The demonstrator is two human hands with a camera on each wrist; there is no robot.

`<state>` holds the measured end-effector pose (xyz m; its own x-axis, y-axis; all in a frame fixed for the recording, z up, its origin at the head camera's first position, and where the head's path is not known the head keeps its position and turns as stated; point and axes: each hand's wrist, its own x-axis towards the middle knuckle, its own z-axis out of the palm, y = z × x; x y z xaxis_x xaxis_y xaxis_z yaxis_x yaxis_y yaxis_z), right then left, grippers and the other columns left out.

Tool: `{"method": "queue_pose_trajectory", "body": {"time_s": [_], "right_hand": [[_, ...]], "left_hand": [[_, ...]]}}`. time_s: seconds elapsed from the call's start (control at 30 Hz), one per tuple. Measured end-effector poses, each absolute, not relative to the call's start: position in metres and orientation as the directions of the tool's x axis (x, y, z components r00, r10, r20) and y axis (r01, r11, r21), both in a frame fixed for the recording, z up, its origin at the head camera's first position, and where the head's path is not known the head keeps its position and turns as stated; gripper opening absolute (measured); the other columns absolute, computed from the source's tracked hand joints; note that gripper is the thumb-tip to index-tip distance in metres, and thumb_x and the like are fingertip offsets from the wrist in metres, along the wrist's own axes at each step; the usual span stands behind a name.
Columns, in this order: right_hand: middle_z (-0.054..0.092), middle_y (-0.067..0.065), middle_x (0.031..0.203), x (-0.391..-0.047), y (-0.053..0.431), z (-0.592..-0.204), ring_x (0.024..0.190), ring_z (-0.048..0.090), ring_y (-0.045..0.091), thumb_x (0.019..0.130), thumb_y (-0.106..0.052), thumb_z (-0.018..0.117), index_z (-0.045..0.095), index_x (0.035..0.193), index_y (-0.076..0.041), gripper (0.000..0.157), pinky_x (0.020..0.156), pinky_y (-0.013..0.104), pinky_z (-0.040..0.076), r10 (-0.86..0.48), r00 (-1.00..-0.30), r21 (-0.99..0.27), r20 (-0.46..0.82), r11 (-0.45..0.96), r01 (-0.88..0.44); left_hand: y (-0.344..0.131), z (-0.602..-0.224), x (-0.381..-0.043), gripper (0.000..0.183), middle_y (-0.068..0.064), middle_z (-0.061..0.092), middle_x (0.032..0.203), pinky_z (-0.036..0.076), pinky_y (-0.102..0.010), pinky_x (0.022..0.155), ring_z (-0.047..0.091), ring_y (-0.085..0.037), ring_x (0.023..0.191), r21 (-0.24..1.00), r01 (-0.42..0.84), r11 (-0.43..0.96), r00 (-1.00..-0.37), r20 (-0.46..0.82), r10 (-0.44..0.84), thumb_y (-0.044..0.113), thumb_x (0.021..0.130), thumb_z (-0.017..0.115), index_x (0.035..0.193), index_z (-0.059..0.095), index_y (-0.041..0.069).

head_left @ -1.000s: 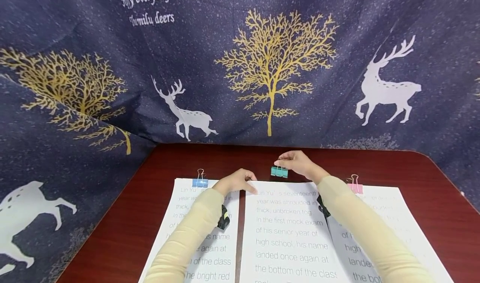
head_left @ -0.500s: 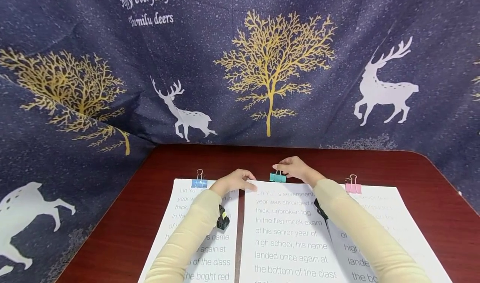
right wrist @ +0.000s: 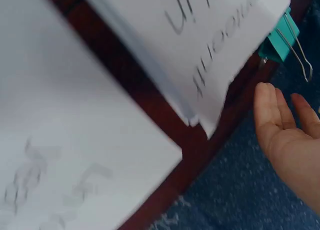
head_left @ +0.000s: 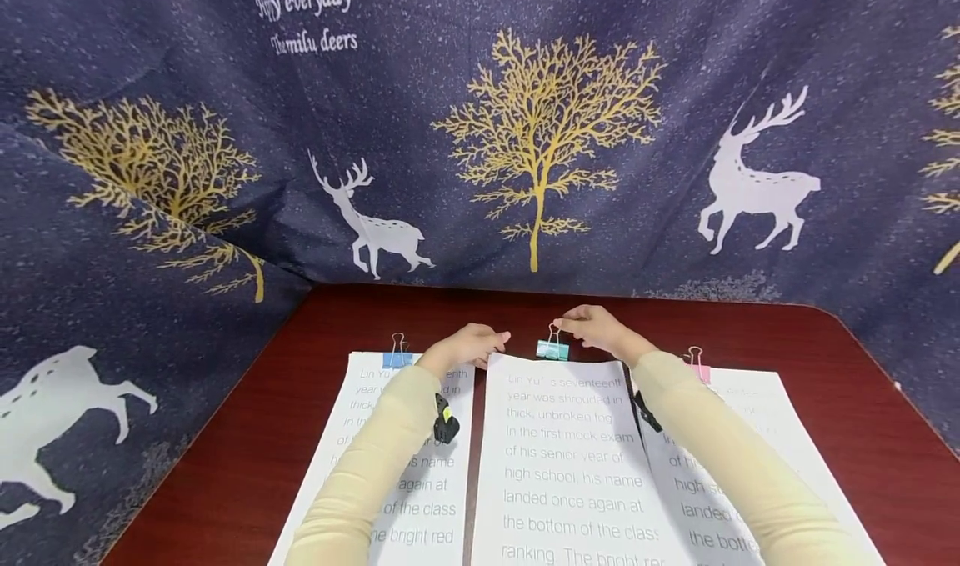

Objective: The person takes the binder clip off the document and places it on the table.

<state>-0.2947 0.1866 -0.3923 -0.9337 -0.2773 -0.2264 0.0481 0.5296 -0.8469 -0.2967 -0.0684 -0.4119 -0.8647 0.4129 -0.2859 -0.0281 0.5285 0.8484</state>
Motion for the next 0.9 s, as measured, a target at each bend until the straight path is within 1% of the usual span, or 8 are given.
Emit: {"method": "queue_pose_trajectory", "body": {"time_s": [0.07,0.13,0.3,0.37,0.5,0.6,0.73,0.9], "right_hand": [[0.045,0.031,0.135,-0.294,0.193,-0.386,0.124,0.045,0.045,0.098,-0.028,0.052,0.041,0.134,0.012,0.054,0.101,0.054,0.041,-0.287,-0.933,-0.841,-0.219,0.539,0.032],[0.046,0.031,0.135,-0.294,0.201,-0.378,0.124,0.045,0.045,0.099,-0.029,0.052,0.04,0.135,0.011,0.055,0.101,0.053,0.041,-0.293,-0.932,-0.832,-0.215,0.555,0.018],[0.047,0.031,0.133,-0.291,0.221,-0.358,0.124,0.043,0.045,0.099,-0.03,0.05,0.042,0.134,0.01,0.054,0.101,0.052,0.042,-0.302,-0.937,-0.81,-0.178,0.586,-0.035],[0.048,0.032,0.132,-0.289,0.229,-0.352,0.124,0.044,0.046,0.099,-0.03,0.05,0.043,0.132,0.011,0.053,0.101,0.052,0.041,-0.298,-0.942,-0.804,-0.151,0.591,-0.058],[0.05,0.031,0.13,-0.284,0.246,-0.348,0.122,0.045,0.045,0.099,-0.031,0.049,0.047,0.13,0.01,0.051,0.1,0.051,0.042,-0.267,-0.956,-0.777,-0.121,0.625,-0.076],[0.052,0.03,0.128,-0.279,0.258,-0.345,0.119,0.048,0.043,0.099,-0.031,0.05,0.049,0.128,0.009,0.049,0.099,0.051,0.043,-0.241,-0.965,-0.753,-0.104,0.653,-0.082],[0.053,0.031,0.128,-0.273,0.272,-0.342,0.116,0.05,0.044,0.098,-0.032,0.051,0.048,0.13,0.009,0.052,0.096,0.052,0.044,-0.223,-0.973,-0.744,-0.063,0.66,-0.103],[0.052,0.031,0.13,-0.268,0.291,-0.34,0.117,0.051,0.043,0.097,-0.035,0.053,0.045,0.133,0.009,0.057,0.096,0.051,0.044,-0.186,-0.982,-0.752,-0.036,0.652,-0.096]], "left_hand": [[-0.07,-0.406,-0.3,0.04,-0.017,0.065,0.099,0.056,-0.035,0.079,0.063,-0.021,0.087,0.846,-0.024,0.532,-0.877,-0.273,0.395,0.031,0.099,0.051,0.105,0.061,-0.007],[-0.074,-0.409,-0.311,0.042,-0.014,0.066,0.088,0.056,-0.033,0.073,0.063,-0.018,0.076,0.854,0.016,0.519,-0.881,-0.234,0.412,0.036,0.097,0.053,0.099,0.061,-0.005],[-0.069,-0.398,-0.32,0.039,-0.022,0.068,0.096,0.056,-0.035,0.077,0.067,-0.026,0.084,0.849,0.04,0.527,-0.907,-0.19,0.375,0.034,0.097,0.054,0.099,0.06,-0.005],[-0.058,-0.385,-0.312,0.034,-0.027,0.065,0.103,0.055,-0.037,0.08,0.066,-0.03,0.089,0.838,0.029,0.546,-0.926,-0.182,0.33,0.026,0.098,0.052,0.103,0.058,-0.008],[-0.035,-0.381,-0.307,0.032,-0.029,0.064,0.104,0.055,-0.033,0.075,0.066,-0.03,0.087,0.85,0.087,0.52,-0.941,-0.101,0.323,0.024,0.098,0.053,0.101,0.059,-0.007],[-0.014,-0.38,-0.299,0.032,-0.028,0.064,0.106,0.055,-0.031,0.073,0.066,-0.03,0.089,0.862,0.122,0.492,-0.943,-0.054,0.328,0.025,0.097,0.055,0.1,0.059,-0.006],[0.01,-0.38,-0.287,0.028,-0.02,0.066,0.104,0.054,-0.029,0.071,0.067,-0.029,0.089,0.862,0.133,0.49,-0.952,-0.026,0.305,0.028,0.096,0.056,0.097,0.061,0.0],[0.035,-0.38,-0.273,0.027,-0.012,0.069,0.097,0.053,-0.029,0.072,0.069,-0.026,0.089,0.888,0.07,0.454,-0.976,-0.032,0.214,0.03,0.094,0.059,0.097,0.063,0.004]]}}
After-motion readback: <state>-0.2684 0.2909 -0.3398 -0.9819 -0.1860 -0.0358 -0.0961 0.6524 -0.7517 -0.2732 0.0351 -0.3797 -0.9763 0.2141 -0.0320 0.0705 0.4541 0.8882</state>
